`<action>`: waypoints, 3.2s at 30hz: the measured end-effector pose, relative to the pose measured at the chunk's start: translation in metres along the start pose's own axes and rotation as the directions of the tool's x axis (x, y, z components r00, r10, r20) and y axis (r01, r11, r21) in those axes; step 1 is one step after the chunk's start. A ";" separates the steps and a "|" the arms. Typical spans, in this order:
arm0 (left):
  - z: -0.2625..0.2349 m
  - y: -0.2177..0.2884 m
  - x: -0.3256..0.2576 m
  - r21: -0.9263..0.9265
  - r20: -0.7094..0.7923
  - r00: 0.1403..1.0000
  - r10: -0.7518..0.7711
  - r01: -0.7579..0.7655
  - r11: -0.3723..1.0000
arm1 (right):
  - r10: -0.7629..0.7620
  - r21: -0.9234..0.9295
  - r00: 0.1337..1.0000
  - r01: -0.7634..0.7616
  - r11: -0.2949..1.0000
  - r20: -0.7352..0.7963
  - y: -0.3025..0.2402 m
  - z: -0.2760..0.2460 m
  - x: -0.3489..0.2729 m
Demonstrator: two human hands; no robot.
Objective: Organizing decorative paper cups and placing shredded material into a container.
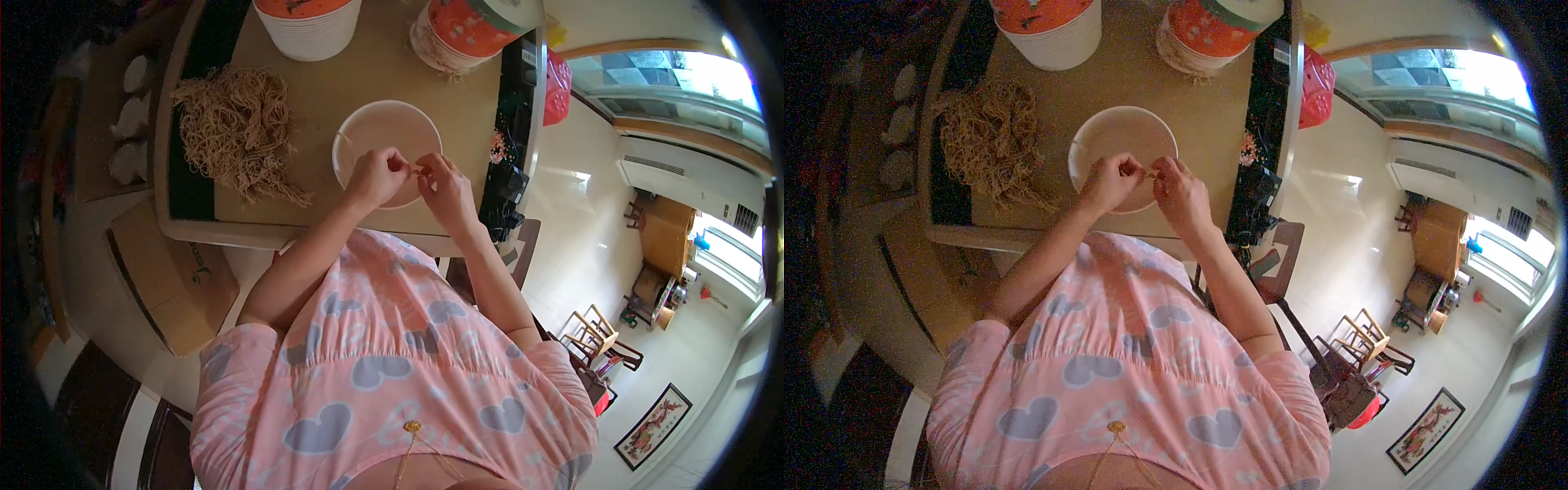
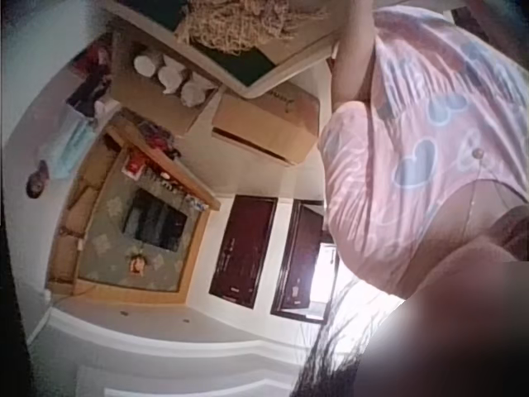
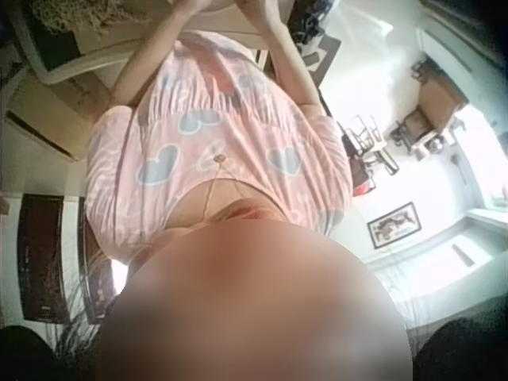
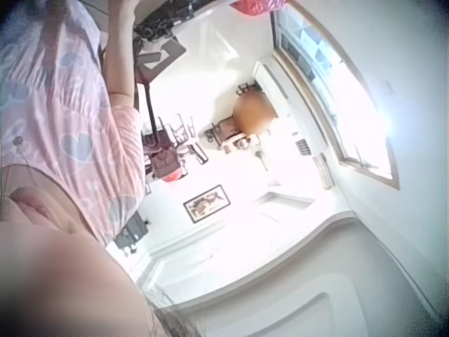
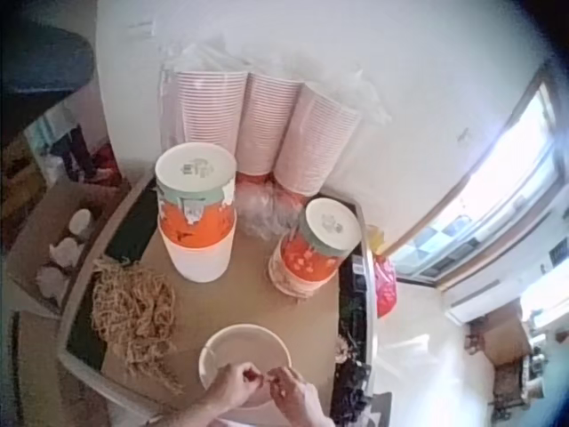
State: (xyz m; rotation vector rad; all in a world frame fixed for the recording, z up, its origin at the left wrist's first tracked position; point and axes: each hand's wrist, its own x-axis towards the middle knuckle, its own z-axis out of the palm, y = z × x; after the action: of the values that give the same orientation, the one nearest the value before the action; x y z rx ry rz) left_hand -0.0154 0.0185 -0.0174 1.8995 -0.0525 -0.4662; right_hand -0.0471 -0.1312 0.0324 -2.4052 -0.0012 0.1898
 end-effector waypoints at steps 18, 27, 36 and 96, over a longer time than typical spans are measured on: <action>0.004 -0.004 -0.001 0.009 -0.027 0.999 0.044 -0.044 0.999 | 0.020 0.049 0.999 -0.018 0.999 -0.040 0.012 0.004 -0.008; 0.003 0.005 0.004 -0.114 0.105 0.986 -0.130 0.142 0.983 | 0.028 0.074 0.998 -0.023 0.997 -0.063 0.012 0.003 -0.007; 0.008 0.002 0.004 -0.136 0.111 0.991 -0.073 0.088 0.987 | -0.037 0.054 0.992 0.044 0.998 -0.117 0.008 0.003 -0.007; -0.053 0.088 -0.022 0.078 0.011 0.932 0.362 -0.362 0.929 | 0.054 0.485 0.936 0.129 0.865 -0.347 0.014 -0.016 0.001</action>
State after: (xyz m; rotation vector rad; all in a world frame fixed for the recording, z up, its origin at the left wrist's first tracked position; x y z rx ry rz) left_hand -0.0012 0.0385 0.0846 1.9122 -0.4184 -0.2097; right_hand -0.0445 -0.1518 0.0346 -1.8805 0.1478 -0.2387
